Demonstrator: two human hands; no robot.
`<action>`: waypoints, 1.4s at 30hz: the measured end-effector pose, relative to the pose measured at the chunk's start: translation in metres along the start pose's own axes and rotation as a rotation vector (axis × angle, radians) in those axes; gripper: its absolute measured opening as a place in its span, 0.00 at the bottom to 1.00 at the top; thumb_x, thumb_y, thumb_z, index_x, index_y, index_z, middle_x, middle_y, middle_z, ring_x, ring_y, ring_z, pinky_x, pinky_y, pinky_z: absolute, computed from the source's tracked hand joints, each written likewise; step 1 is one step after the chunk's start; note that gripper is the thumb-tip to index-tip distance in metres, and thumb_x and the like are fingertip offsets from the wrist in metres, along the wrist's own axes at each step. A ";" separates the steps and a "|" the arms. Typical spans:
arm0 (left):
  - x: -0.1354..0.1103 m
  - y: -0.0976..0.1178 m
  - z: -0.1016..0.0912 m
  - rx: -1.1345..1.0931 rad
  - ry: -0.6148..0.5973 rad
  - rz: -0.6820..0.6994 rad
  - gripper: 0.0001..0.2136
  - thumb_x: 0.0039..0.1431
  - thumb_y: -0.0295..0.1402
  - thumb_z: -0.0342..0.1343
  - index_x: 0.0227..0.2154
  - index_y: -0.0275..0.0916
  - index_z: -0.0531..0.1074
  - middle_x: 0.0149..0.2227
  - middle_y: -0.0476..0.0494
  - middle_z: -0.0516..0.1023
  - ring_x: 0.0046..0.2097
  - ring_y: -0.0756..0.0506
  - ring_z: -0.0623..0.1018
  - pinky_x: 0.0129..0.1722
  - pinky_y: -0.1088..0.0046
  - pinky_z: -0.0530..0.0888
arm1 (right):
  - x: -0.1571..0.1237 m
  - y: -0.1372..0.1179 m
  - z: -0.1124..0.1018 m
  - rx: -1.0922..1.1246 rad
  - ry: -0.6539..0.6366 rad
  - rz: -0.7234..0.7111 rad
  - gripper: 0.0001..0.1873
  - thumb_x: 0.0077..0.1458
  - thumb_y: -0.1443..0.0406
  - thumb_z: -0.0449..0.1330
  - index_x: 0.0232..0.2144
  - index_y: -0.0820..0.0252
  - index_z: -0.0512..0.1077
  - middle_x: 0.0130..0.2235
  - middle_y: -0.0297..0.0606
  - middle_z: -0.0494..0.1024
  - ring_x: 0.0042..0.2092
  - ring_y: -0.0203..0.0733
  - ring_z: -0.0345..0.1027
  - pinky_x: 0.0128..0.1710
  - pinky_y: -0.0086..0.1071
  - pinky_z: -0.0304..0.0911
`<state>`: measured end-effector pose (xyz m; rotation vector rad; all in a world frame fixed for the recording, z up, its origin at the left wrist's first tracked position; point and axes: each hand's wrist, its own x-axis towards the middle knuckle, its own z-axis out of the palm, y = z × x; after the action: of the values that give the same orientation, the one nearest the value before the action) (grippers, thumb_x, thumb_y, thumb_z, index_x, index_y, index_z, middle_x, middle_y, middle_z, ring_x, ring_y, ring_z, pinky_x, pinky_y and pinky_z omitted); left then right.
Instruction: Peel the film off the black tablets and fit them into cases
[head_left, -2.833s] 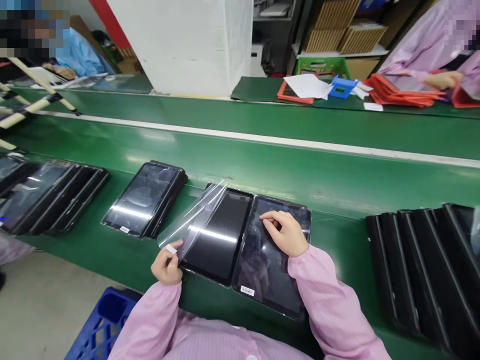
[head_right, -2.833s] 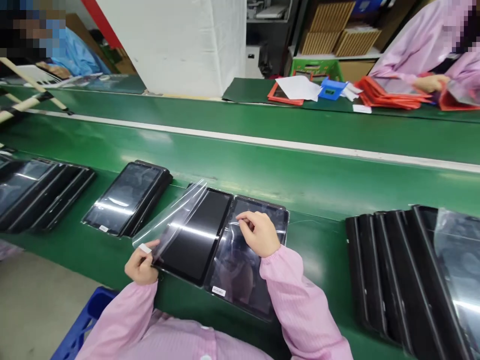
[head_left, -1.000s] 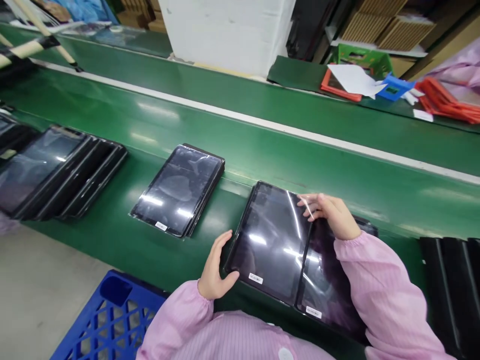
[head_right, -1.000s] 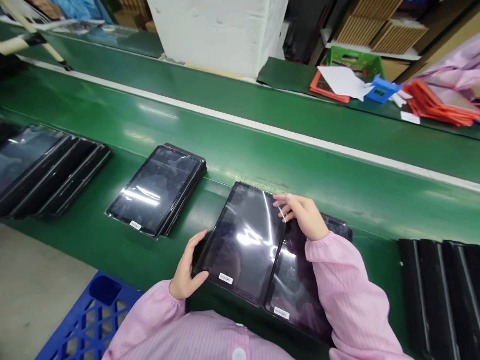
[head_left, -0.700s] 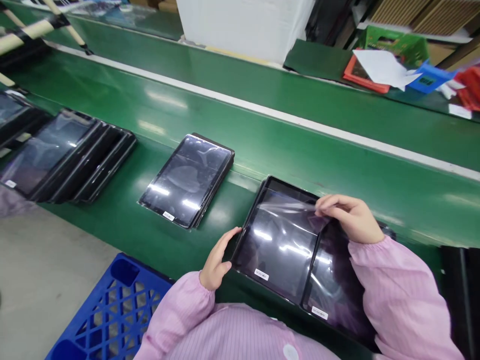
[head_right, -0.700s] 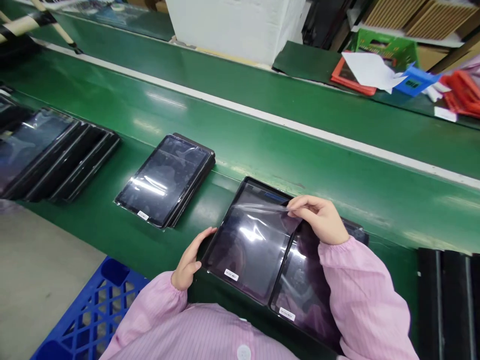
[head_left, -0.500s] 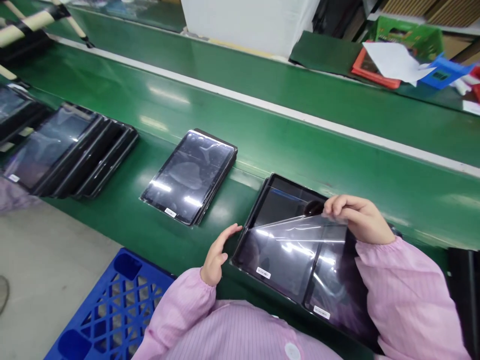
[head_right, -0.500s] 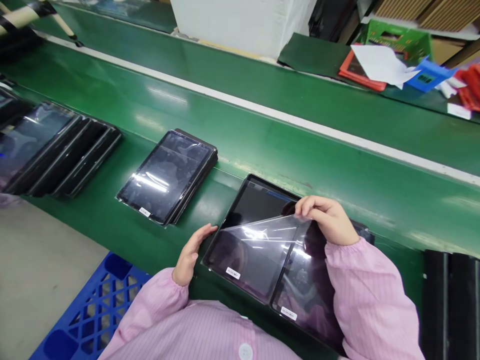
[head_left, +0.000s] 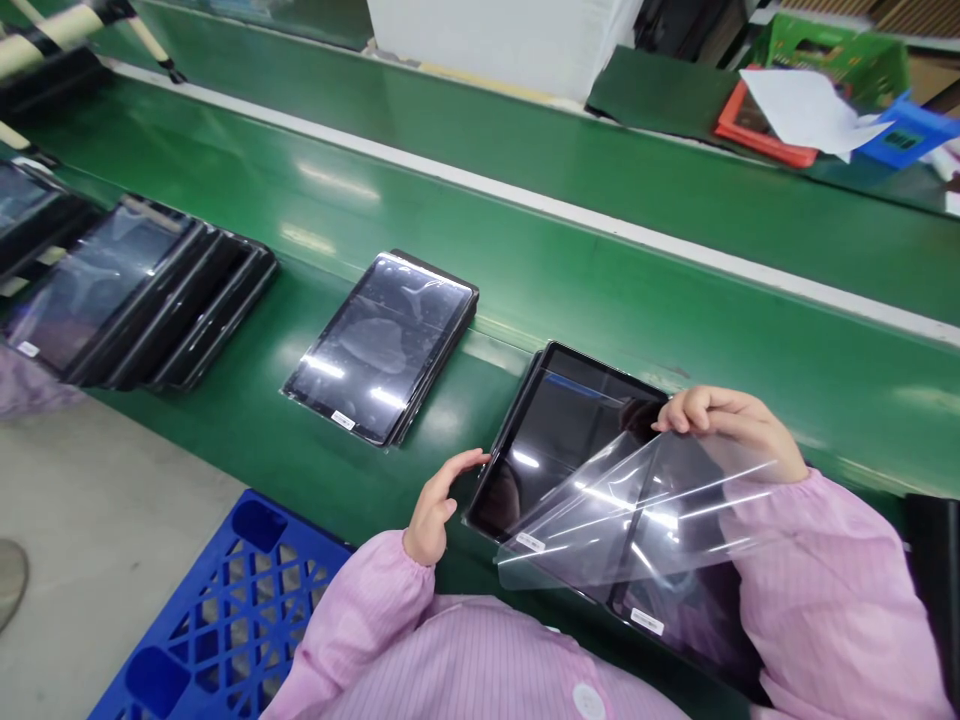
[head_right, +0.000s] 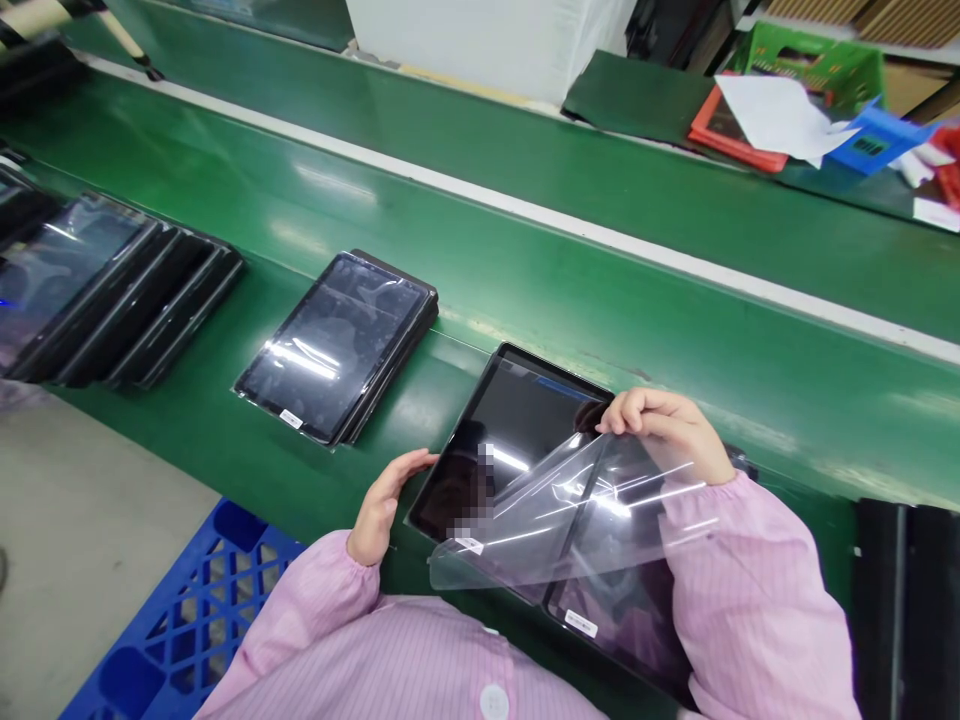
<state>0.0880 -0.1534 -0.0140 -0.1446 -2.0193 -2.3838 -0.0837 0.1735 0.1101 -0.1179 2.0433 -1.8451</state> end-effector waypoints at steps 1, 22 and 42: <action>0.000 0.000 0.000 0.001 0.002 -0.002 0.27 0.66 0.48 0.43 0.61 0.40 0.66 0.59 0.39 0.73 0.60 0.36 0.71 0.61 0.56 0.65 | 0.000 0.000 -0.001 0.009 -0.010 0.001 0.12 0.41 0.62 0.68 0.13 0.56 0.71 0.20 0.38 0.68 0.29 0.46 0.69 0.35 0.46 0.67; 0.008 0.001 -0.003 0.168 -0.007 0.029 0.20 0.68 0.44 0.43 0.52 0.45 0.75 0.52 0.44 0.76 0.54 0.40 0.73 0.54 0.64 0.69 | -0.005 0.012 -0.010 0.207 -0.219 -0.081 0.15 0.51 0.62 0.67 0.17 0.58 0.68 0.22 0.35 0.72 0.31 0.42 0.71 0.36 0.37 0.67; 0.015 0.004 -0.001 0.153 0.007 0.048 0.21 0.67 0.44 0.44 0.50 0.42 0.76 0.49 0.40 0.75 0.50 0.39 0.73 0.48 0.64 0.71 | -0.007 0.005 -0.003 0.135 -0.161 -0.017 0.12 0.45 0.63 0.71 0.20 0.58 0.72 0.24 0.34 0.75 0.32 0.42 0.71 0.37 0.36 0.67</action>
<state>0.0731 -0.1539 -0.0088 -0.1793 -2.1586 -2.1886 -0.0773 0.1796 0.1072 -0.2400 1.8098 -1.9119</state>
